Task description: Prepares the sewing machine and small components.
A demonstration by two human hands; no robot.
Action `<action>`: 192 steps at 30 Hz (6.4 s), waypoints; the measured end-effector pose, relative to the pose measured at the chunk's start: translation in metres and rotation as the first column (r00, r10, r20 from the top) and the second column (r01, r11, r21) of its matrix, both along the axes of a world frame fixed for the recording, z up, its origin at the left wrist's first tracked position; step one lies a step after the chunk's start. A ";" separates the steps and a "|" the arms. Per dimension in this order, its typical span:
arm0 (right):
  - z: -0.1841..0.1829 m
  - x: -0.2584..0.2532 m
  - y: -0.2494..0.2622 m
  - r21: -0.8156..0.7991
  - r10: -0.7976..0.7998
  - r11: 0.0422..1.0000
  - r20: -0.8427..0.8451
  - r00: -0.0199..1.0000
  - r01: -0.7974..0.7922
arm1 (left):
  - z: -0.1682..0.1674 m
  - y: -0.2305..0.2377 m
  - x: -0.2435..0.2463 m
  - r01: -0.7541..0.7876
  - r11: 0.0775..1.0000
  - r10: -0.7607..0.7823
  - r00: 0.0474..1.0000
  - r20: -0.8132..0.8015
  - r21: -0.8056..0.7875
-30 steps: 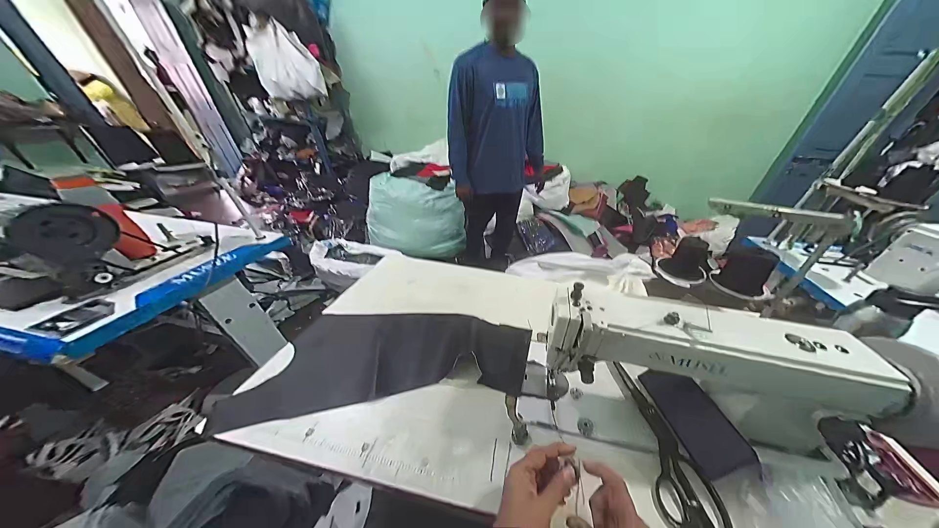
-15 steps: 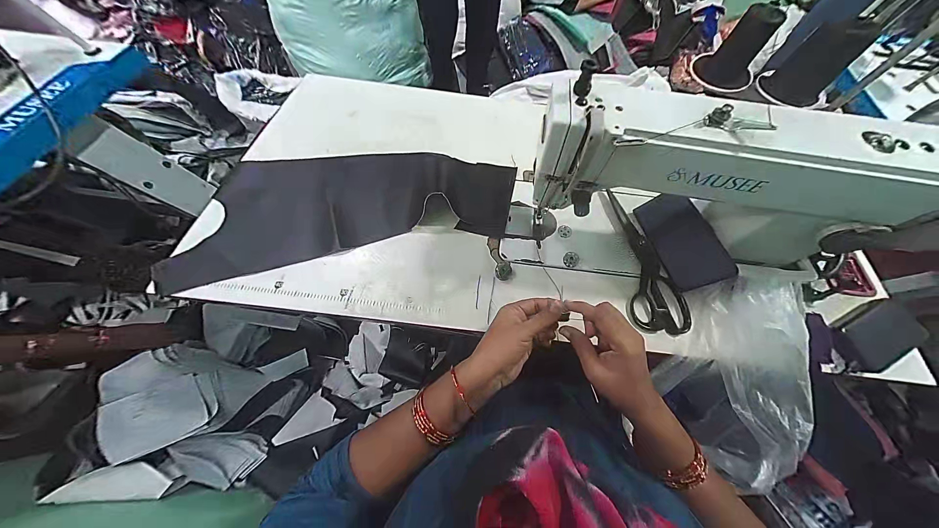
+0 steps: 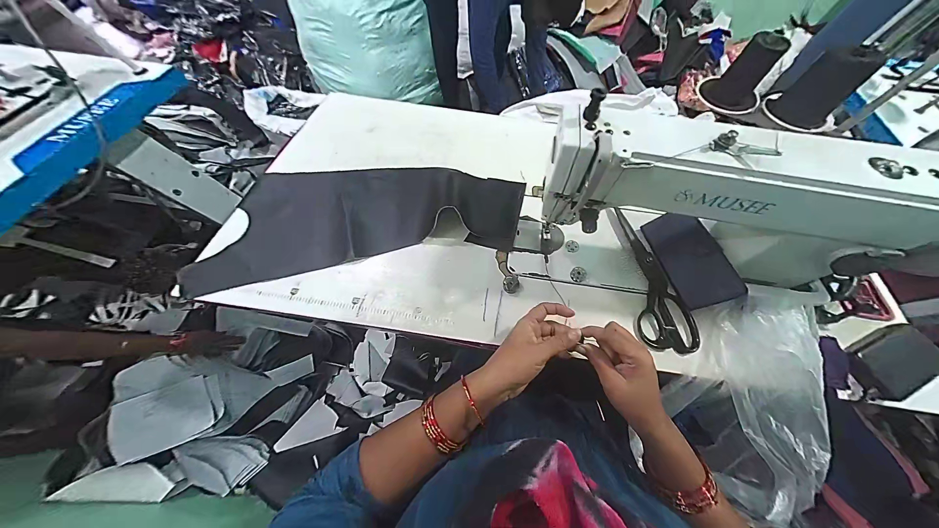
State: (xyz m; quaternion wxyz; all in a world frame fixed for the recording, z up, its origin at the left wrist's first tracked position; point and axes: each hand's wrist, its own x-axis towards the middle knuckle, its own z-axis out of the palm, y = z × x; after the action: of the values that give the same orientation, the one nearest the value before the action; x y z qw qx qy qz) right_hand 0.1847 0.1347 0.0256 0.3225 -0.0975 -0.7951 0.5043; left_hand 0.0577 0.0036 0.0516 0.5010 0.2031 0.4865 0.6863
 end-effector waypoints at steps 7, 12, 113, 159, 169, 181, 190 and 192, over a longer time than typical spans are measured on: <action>-0.005 0.010 0.010 0.090 -0.093 0.992 0.019 0.995 0.091 | -0.034 -0.004 -0.046 -0.386 0.922 0.098 0.271 -0.957 -0.015; -0.008 0.017 0.015 0.077 -0.137 0.988 0.022 0.990 0.135 | -0.036 -0.006 -0.073 -0.401 0.886 -0.132 0.266 -0.955 -0.234; 0.023 0.022 0.010 0.415 0.031 0.910 -0.071 0.997 0.002 | -0.003 0.000 0.012 -0.045 0.994 0.012 0.948 0.319 0.099; 0.037 0.007 0.007 0.354 -0.210 0.922 0.111 0.971 0.159 | -0.004 -0.022 -0.025 -0.368 0.909 0.374 0.927 0.006 0.198; 0.108 -0.034 -0.052 0.548 0.257 0.804 0.024 0.966 -0.228 | -0.004 -0.046 -0.058 -0.563 0.760 0.605 0.795 -0.039 0.325; 0.064 -0.107 -0.161 0.823 0.715 0.464 -0.130 0.687 -0.327 | 0.003 -0.050 -0.050 -0.599 0.694 0.284 0.738 0.612 0.399; 0.009 -0.040 0.029 0.657 -0.130 0.748 0.007 0.991 0.094 | -0.085 -0.189 -0.090 -0.527 0.629 0.424 0.849 0.317 0.571; -0.003 -0.017 0.048 0.610 -0.262 0.772 0.047 0.964 0.181 | -0.125 -0.227 -0.094 -0.509 0.672 0.396 0.861 0.320 0.537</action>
State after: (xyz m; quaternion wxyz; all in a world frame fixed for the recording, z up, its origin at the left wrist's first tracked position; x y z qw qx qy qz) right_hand 0.1680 0.1829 0.0224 0.3418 -0.1158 -0.9156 0.1775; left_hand -0.0361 -0.2237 -0.0731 0.2637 0.1631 0.2295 0.9226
